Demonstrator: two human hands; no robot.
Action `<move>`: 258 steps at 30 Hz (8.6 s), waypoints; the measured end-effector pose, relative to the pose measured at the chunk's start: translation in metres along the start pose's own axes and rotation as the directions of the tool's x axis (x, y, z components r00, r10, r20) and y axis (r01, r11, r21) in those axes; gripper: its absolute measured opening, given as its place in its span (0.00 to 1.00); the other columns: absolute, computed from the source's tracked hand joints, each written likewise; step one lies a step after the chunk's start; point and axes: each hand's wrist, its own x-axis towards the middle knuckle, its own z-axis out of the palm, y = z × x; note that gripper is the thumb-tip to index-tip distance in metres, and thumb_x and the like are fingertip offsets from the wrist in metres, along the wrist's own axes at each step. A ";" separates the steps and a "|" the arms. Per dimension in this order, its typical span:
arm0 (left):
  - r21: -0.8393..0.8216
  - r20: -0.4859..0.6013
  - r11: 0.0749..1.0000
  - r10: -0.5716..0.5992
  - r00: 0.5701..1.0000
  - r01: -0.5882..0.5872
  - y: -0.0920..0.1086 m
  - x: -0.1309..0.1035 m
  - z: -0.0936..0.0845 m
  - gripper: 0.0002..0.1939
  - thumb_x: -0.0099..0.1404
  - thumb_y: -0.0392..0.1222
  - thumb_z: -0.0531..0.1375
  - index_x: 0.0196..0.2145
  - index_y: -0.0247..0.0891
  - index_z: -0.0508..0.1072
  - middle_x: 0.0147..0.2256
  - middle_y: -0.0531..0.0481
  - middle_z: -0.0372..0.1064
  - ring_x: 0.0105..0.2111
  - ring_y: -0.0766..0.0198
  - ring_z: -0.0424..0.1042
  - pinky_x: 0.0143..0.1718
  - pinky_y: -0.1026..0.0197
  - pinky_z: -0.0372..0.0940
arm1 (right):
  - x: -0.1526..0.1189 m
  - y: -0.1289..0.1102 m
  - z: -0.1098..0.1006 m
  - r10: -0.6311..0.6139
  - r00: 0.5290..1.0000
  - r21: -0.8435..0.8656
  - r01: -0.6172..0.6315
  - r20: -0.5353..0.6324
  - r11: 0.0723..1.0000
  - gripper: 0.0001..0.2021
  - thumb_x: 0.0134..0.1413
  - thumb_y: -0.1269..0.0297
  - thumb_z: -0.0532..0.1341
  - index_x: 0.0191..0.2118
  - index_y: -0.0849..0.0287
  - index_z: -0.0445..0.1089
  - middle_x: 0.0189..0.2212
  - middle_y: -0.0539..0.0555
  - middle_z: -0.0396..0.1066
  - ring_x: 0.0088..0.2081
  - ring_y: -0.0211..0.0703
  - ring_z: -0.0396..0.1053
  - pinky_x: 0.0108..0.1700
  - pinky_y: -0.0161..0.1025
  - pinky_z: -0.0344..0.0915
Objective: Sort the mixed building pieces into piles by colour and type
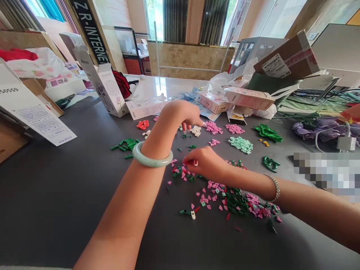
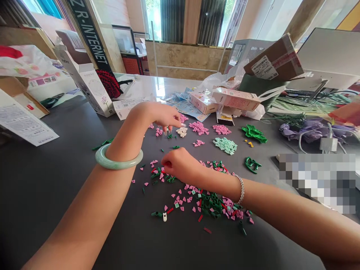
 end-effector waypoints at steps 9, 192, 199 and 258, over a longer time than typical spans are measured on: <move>-0.021 0.004 0.999 0.024 1.000 -0.024 0.000 0.001 0.001 0.27 0.65 0.56 0.50 0.52 0.34 0.71 0.43 0.39 0.74 0.38 0.52 0.73 0.39 0.54 0.66 | -0.002 -0.007 0.016 -0.103 0.992 -0.090 0.109 0.066 0.990 0.07 0.51 0.77 0.58 0.29 0.62 0.71 0.25 0.52 0.67 0.28 0.36 0.61 0.32 0.36 0.55; 0.256 -0.379 0.756 0.652 0.657 -0.602 0.069 0.021 0.068 0.17 0.71 0.51 0.44 0.34 0.38 0.65 0.28 0.53 0.65 0.22 0.67 0.61 0.25 0.61 0.51 | -0.122 0.103 -0.047 0.446 0.891 0.952 0.059 0.085 -0.299 0.14 0.40 0.68 0.68 0.23 0.60 0.59 0.18 0.41 0.47 0.20 0.26 0.42 0.18 0.26 0.41; 0.226 -0.308 0.788 0.615 0.725 -0.572 0.055 0.023 0.082 0.20 0.72 0.52 0.41 0.31 0.39 0.64 0.25 0.53 0.63 0.21 0.66 0.61 0.24 0.61 0.49 | -0.125 0.110 -0.050 0.498 0.867 0.883 -0.236 0.002 0.406 0.13 0.51 0.58 0.62 0.23 0.61 0.66 0.15 0.42 0.49 0.18 0.29 0.43 0.20 0.33 0.41; 0.198 -0.187 0.806 0.590 0.786 -0.558 0.057 0.024 0.072 0.13 0.68 0.46 0.50 0.30 0.39 0.67 0.25 0.52 0.68 0.22 0.64 0.65 0.23 0.62 0.50 | -0.102 0.086 -0.053 0.145 0.982 -0.371 -0.091 0.122 0.924 0.09 0.52 0.82 0.57 0.31 0.62 0.69 0.24 0.47 0.60 0.20 0.32 0.39 0.22 0.36 0.40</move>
